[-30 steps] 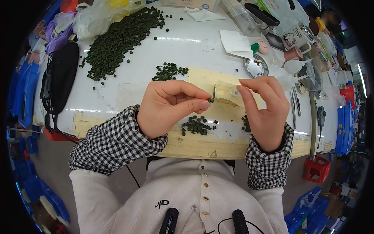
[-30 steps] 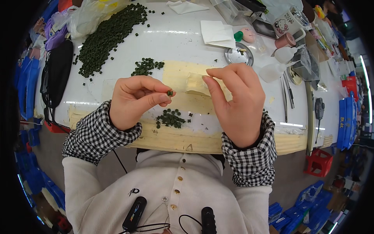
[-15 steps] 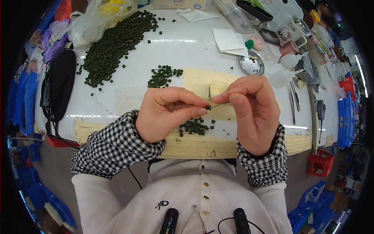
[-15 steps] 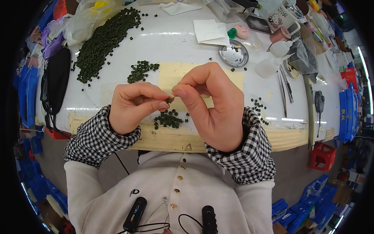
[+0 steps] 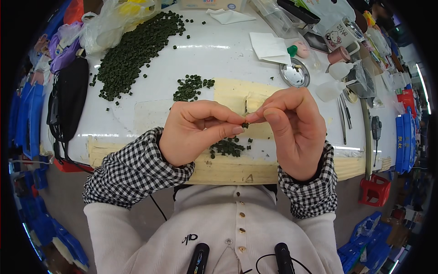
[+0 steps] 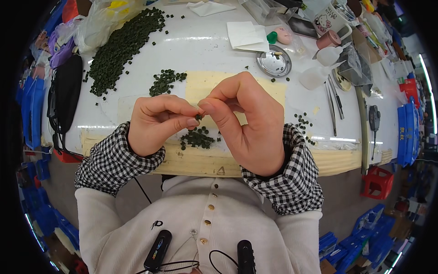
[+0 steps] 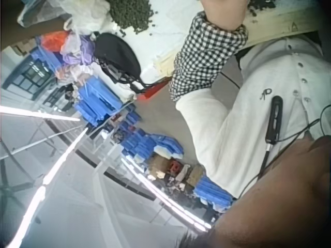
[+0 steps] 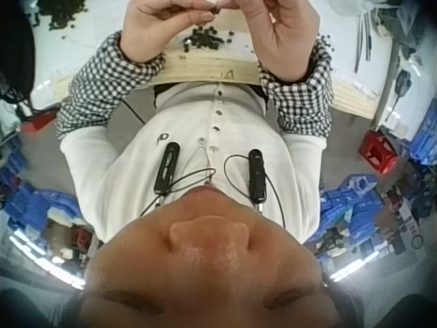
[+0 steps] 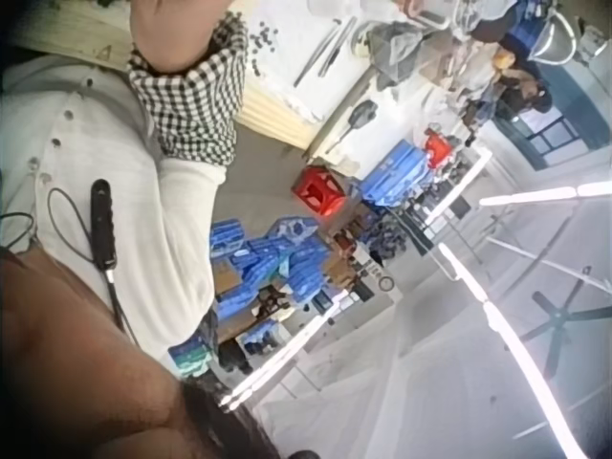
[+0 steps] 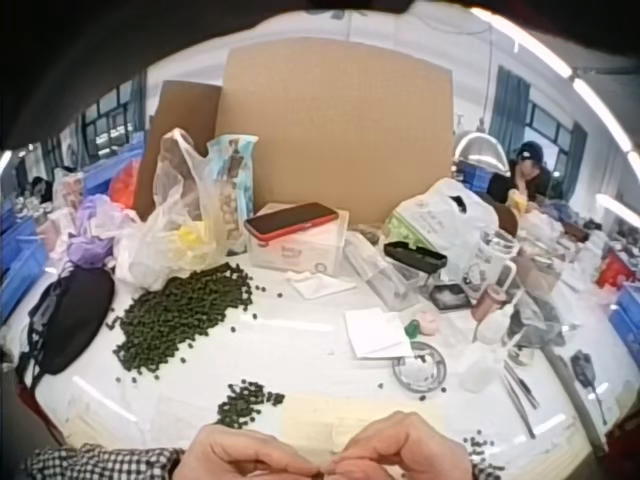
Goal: Sorting or inspecting small green plastic beads or components on a workbench.
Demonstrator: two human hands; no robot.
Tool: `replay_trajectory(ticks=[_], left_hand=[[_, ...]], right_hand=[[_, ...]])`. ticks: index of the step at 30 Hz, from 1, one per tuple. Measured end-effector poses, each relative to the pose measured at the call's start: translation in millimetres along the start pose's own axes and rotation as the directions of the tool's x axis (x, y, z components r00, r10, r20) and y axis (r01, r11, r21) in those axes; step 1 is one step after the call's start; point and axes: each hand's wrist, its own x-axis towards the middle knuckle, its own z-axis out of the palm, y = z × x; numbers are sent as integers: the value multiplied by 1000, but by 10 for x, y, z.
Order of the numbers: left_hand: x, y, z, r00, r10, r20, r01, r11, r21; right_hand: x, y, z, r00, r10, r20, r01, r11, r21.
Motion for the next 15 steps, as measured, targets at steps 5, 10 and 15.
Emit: replay_trajectory(ticks=[5,10,15], left_hand=[[-2,-8,2,1000,4,-3,-4,1000,-6],[9,-2,9,1000,-3,-13,3,1000,-6],[6,-36,-14,1000,-6,-25,6,1000,-24]], right_hand=[[-13,4,7,999,17,-27,-16,999,39],[-1,-43,-76,990,9,-144,-17,998,-55],[36,47,-176,961,-176,-215,16,807,-590]])
